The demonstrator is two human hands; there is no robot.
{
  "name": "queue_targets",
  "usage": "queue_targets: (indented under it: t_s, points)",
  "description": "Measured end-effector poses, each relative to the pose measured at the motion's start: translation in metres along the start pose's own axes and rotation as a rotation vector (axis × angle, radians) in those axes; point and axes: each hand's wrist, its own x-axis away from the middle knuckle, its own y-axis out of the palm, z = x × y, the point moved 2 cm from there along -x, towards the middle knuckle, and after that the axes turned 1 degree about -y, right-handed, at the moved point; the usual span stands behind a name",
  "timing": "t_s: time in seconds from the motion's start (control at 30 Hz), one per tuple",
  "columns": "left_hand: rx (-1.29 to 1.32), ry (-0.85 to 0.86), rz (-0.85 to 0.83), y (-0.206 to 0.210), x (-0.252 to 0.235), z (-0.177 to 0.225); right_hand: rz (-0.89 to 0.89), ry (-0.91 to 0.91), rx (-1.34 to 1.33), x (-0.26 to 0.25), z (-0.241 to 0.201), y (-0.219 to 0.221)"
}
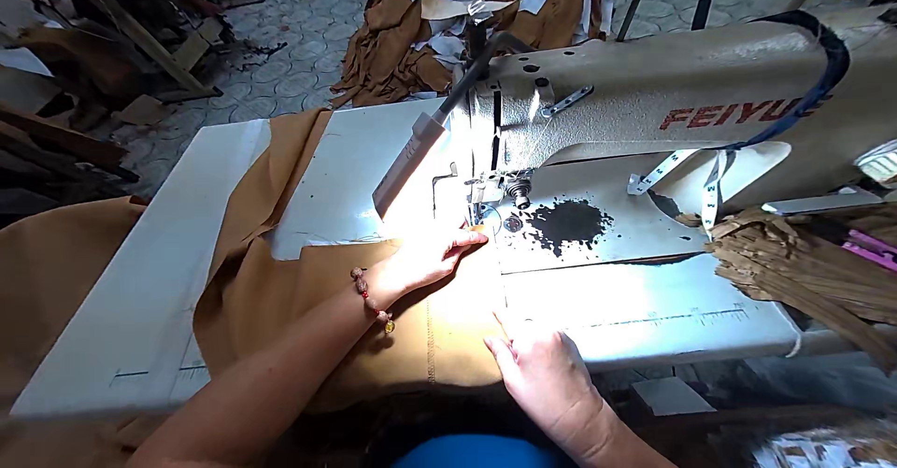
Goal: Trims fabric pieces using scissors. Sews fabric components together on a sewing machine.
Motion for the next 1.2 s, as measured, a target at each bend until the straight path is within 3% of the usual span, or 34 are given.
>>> queue_targets:
  t_s: [0.13,0.3,0.37,0.47,1.2]
  points:
    - [-0.032,-0.003,0.013,0.0,-0.001,0.002,-0.003,0.004,-0.014,0.0,0.001,0.0]
    - [-0.33,0.076,0.15,0.01,-0.001,0.02,-0.012,0.002,0.0,0.0,0.002,0.001]
    - [-0.4,-0.031,0.132,0.02,0.003,0.035,0.013,0.006,-0.001,0.0,0.002,0.002]
    - [-0.353,-0.197,0.093,0.035,0.01,0.045,0.01,0.005,0.01,0.0,0.001,0.002]
    - [-0.204,-0.194,0.073,0.031,0.016,0.027,0.008,-0.012,0.0,-0.007,-0.008,0.006]
